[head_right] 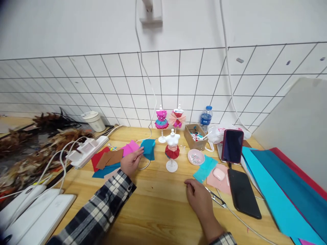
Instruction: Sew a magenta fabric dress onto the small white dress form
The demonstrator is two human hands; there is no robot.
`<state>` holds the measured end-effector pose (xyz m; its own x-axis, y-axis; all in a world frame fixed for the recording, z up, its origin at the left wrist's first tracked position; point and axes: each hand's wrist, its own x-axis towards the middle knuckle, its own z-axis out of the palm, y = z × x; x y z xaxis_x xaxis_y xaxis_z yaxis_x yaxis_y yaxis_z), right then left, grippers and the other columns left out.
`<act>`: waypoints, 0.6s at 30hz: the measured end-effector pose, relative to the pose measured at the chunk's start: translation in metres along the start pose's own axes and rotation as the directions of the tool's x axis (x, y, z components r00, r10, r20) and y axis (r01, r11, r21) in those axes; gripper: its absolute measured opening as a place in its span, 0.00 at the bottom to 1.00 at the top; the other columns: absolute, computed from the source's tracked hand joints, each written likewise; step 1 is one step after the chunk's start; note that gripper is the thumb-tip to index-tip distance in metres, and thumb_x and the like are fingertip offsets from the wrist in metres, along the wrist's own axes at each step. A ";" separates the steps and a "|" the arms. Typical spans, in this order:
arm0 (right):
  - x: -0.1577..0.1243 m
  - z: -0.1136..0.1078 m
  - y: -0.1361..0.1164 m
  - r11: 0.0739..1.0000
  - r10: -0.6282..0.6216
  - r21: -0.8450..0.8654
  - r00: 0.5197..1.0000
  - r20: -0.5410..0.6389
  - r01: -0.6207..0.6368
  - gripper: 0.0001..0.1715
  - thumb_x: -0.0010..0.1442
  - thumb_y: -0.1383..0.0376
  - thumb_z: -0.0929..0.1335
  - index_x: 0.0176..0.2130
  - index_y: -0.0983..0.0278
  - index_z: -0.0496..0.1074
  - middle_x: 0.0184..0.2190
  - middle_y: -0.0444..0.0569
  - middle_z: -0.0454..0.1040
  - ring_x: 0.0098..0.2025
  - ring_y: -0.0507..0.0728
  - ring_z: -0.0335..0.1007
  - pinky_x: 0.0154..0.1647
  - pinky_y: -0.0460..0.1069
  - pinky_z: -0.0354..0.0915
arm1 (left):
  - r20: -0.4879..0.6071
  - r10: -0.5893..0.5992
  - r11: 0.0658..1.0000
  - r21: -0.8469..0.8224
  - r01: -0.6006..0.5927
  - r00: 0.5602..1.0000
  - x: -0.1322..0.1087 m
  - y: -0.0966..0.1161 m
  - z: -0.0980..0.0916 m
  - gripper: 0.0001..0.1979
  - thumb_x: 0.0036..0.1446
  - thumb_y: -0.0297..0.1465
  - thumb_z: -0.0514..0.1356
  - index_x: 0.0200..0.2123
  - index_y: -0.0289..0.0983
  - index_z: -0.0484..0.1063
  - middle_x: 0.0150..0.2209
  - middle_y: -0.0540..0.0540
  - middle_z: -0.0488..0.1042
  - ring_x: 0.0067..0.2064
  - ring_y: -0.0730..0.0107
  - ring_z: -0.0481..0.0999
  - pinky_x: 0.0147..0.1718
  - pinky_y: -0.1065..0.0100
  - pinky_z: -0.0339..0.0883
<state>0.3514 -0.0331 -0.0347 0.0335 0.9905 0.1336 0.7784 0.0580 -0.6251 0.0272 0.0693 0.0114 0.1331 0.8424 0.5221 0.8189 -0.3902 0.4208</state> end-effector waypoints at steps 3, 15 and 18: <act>0.000 0.000 0.001 1.000 -0.002 -0.010 1.000 -0.003 0.002 0.18 0.61 0.60 0.59 0.40 0.58 0.76 0.42 0.47 0.79 0.43 0.58 0.76 0.43 0.52 0.68 | 0.188 0.104 0.994 -0.007 -0.105 0.977 -0.009 -0.006 -0.009 0.15 0.56 0.42 0.60 0.44 0.43 0.78 0.51 0.47 0.78 0.52 0.63 0.76 0.53 0.61 0.69; 0.001 -0.002 -0.004 0.999 0.024 -0.026 1.000 0.008 -0.023 0.18 0.61 0.61 0.59 0.40 0.58 0.75 0.42 0.46 0.79 0.43 0.58 0.75 0.43 0.52 0.68 | 0.291 -0.290 0.910 0.379 0.168 0.912 0.002 -0.059 -0.055 0.18 0.54 0.42 0.60 0.46 0.42 0.77 0.45 0.41 0.79 0.48 0.53 0.76 0.46 0.60 0.67; 0.001 -0.001 -0.004 1.000 0.021 -0.021 1.000 0.011 -0.021 0.18 0.61 0.61 0.59 0.40 0.58 0.75 0.42 0.46 0.79 0.43 0.58 0.75 0.43 0.52 0.68 | 0.300 -0.313 0.895 0.410 0.174 0.901 0.005 -0.056 -0.041 0.17 0.53 0.41 0.60 0.44 0.43 0.77 0.46 0.42 0.79 0.49 0.51 0.75 0.46 0.57 0.65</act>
<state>0.3495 -0.0324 -0.0312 0.0430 0.9928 0.1121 0.7906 0.0348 -0.6114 -0.0410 0.0797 0.0210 0.0313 0.9928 0.1160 0.9853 -0.0501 0.1634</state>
